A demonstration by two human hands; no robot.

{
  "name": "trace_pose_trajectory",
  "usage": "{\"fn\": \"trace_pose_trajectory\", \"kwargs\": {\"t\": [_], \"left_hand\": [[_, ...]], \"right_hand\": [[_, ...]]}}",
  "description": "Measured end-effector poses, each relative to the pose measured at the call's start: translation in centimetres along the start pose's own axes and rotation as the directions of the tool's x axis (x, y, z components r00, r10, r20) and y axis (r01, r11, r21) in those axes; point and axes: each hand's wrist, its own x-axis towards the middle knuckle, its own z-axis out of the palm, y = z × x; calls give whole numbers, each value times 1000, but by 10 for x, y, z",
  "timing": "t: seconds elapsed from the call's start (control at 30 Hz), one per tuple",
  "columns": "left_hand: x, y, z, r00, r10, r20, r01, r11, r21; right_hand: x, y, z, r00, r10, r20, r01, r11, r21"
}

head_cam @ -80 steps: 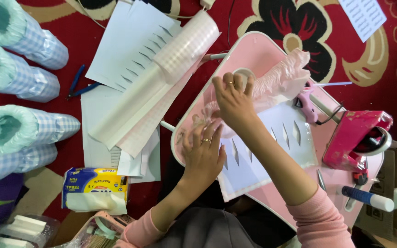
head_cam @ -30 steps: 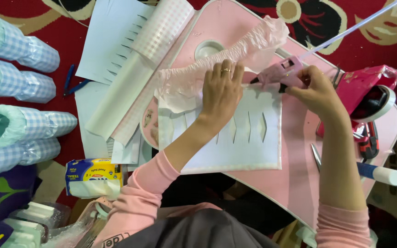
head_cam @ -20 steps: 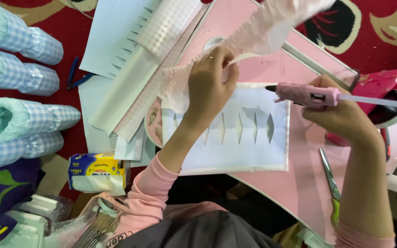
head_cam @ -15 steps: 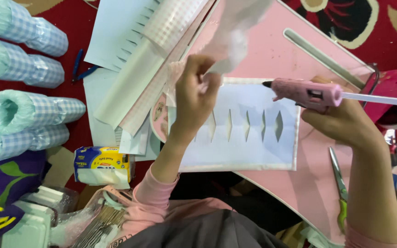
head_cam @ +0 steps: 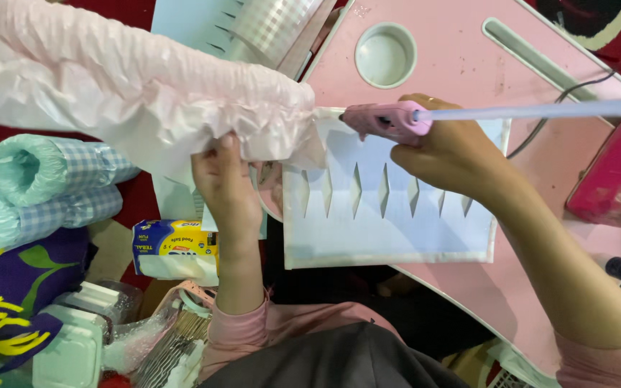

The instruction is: The person applies adhesive from a glue gun to a paper frame and attaches a ruffled pink lining, then wraps an outer patterned paper layer around the assembly to form a cylindrical flower package.

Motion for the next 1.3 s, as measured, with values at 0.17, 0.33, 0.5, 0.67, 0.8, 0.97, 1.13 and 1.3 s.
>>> {"fn": "trace_pose_trajectory", "kwargs": {"t": [0.17,0.33,0.5,0.67,0.8,0.97,1.13,1.3], "left_hand": [[18,-8,-20,1000,-4,-14,3,1000,-29],[24,15,-16,1000,-23,-16,24,999,38],[25,3,-24,1000,-11,-12,11,999,32],[25,-21,-41,995,98,-27,-98,995,30],[24,-25,-46,979,112,-172,-123,991,-52],[28,-12,-55,958,139,-250,-161,985,-67],[28,8,-57,941,215,-260,-242,967,-78],[26,8,-63,938,254,-235,-278,958,-77]], "right_hand": [[15,-24,4,997,5,71,-3,999,-32],[29,-22,15,992,51,112,-45,998,-53],[35,-10,21,980,129,153,-125,991,-39],[35,-9,27,977,139,163,-134,990,-41],[37,-20,26,981,118,152,-116,993,-22],[37,-30,27,980,118,162,-117,993,-17],[35,-68,20,978,131,160,-131,991,-6],[41,-58,29,981,87,171,-87,996,-10]]}}
